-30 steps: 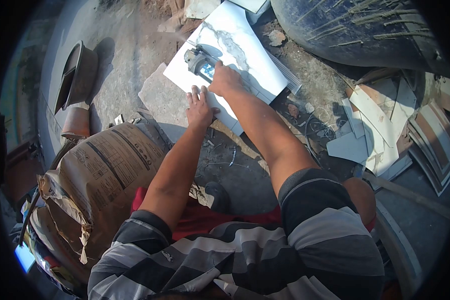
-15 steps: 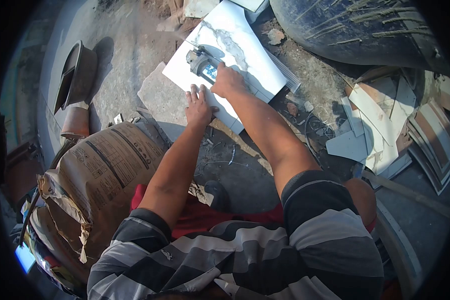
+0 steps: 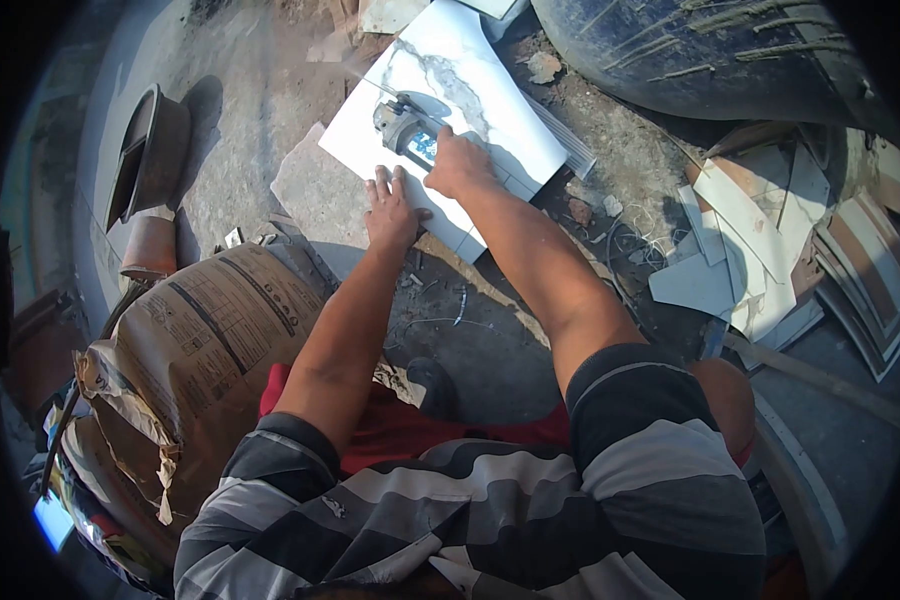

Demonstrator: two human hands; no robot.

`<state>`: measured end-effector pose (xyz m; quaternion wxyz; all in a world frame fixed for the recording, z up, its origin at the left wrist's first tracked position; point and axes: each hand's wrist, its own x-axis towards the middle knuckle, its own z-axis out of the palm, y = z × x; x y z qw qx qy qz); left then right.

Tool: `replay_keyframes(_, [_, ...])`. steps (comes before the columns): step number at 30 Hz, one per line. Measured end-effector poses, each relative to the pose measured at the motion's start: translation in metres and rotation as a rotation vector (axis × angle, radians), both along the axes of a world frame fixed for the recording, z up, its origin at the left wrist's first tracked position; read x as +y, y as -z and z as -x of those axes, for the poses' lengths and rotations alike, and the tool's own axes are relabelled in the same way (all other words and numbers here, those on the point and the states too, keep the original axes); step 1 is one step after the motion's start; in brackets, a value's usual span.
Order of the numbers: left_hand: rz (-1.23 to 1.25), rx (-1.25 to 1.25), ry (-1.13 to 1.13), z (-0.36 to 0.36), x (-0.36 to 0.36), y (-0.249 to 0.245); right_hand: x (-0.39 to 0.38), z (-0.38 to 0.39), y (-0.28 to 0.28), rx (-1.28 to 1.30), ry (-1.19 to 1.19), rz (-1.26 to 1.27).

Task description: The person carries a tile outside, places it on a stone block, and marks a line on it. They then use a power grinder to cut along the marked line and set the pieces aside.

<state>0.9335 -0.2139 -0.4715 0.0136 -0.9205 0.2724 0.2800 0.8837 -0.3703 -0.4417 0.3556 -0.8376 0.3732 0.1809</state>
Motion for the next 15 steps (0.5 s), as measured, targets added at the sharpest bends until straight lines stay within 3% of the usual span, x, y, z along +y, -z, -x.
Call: replay_keyframes(15, [-0.030, -0.023, 0.036, 0.000, -0.001, 0.003, -0.002, 0.017, -0.007, 0.018, -0.042, -0.010])
